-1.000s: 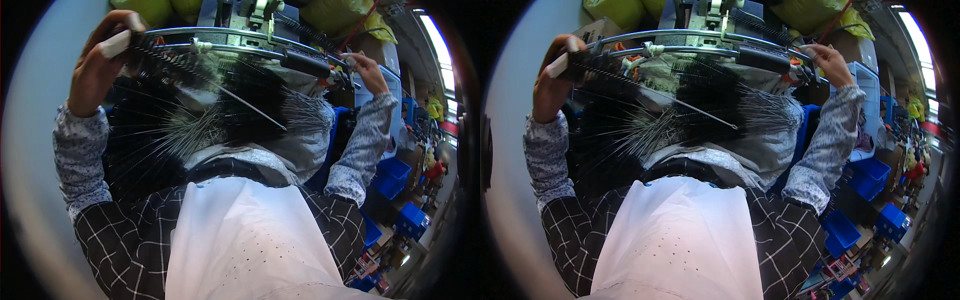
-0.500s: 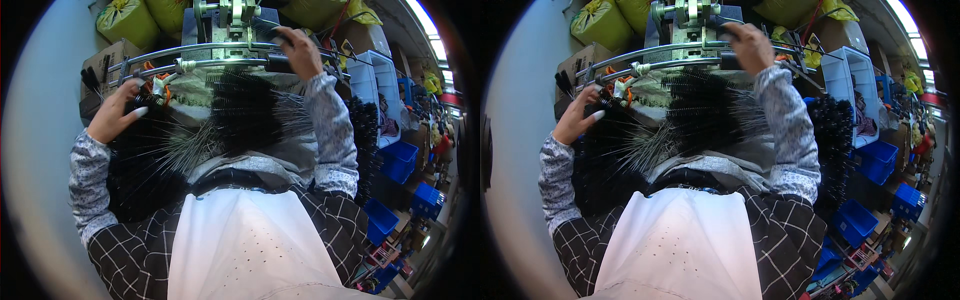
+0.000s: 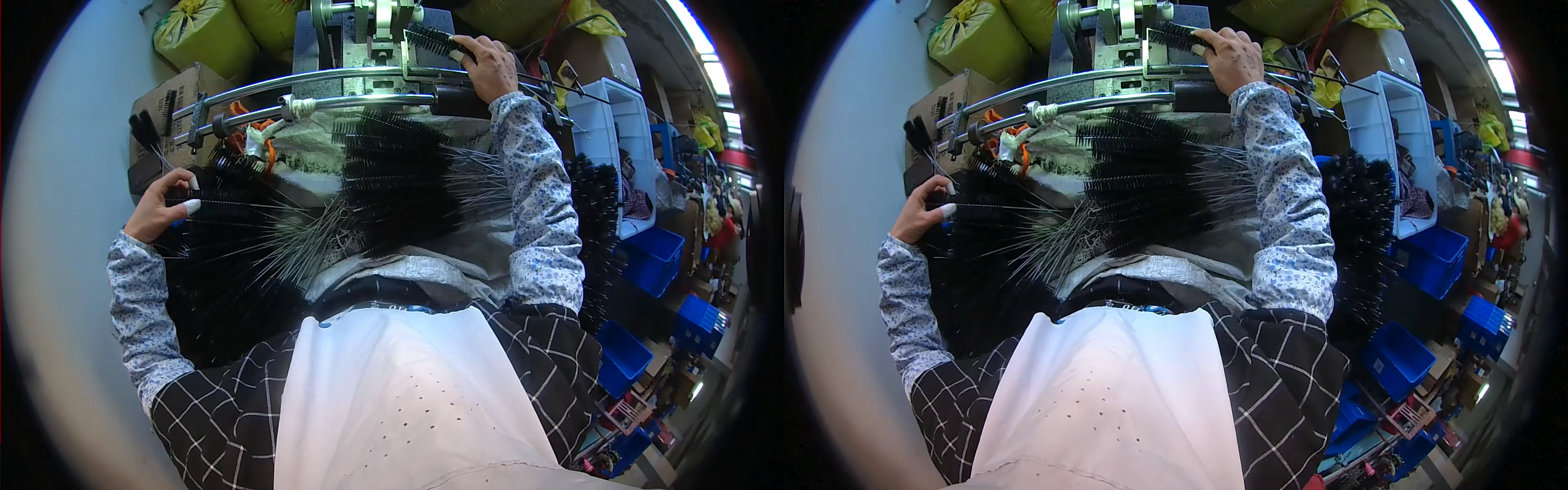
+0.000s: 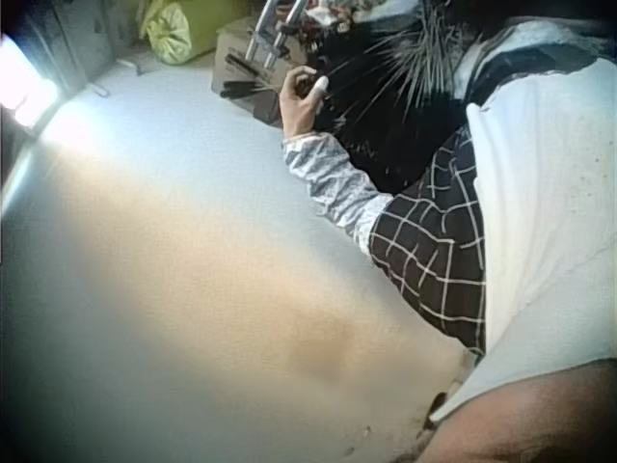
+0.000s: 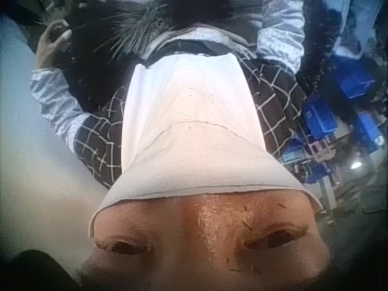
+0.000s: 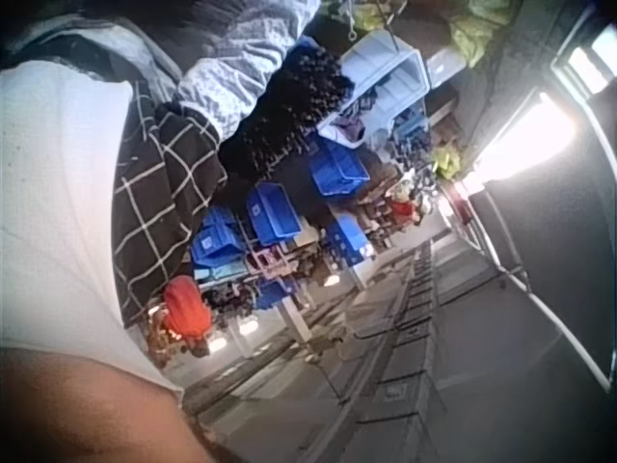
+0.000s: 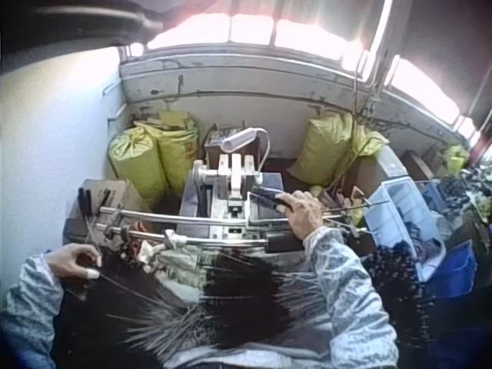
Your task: Operating a brush-making machine to insert bristles into brush heads and organizing finished products.
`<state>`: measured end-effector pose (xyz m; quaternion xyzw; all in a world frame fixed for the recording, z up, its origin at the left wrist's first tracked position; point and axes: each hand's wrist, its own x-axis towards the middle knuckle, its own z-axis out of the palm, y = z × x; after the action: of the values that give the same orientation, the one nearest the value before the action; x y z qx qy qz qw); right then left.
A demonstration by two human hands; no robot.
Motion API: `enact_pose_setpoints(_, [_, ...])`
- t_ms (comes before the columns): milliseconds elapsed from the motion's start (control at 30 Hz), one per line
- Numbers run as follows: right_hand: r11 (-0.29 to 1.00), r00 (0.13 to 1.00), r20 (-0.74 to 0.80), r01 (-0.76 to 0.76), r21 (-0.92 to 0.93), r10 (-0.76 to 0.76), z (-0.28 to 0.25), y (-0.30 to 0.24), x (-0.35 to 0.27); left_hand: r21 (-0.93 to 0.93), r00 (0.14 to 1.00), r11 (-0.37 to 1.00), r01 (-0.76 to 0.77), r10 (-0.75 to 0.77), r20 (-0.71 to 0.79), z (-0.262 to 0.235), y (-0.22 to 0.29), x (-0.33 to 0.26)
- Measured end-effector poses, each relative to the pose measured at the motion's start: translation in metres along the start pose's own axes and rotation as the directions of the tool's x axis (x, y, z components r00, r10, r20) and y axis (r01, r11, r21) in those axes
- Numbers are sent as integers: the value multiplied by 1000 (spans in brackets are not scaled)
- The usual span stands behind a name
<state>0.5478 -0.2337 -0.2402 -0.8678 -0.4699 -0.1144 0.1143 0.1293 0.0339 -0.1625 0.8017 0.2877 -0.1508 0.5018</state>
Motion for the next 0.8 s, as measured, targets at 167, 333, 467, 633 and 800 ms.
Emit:
enact_pose_setpoints(167, [984, 995, 95, 25, -176, -8, 9, 8, 18, 54, 993, 994, -100, 103, -58, -19, 39, -24])
enact_pose_setpoints(333, [968, 989, 142, 72, -242, -38, 23, 19, 32, 15, 995, 999, -50, 51, -82, -23, 71, -61])
enact_pose_setpoints(467, [944, 999, 51, 0, -331, 17, 8, 23, 16, 163, 925, 941, -297, 326, -195, -34, 66, -73])
enact_pose_setpoints(633, [931, 927, 89, -359, -71, 364, -5, 37, -7, 204, 761, 874, -440, 484, -432, -60, 52, -94])
enact_pose_setpoints(800, [938, 943, 13, -334, 93, 334, 16, 41, -3, 137, 762, 849, -511, 521, -384, -74, 45, -96])
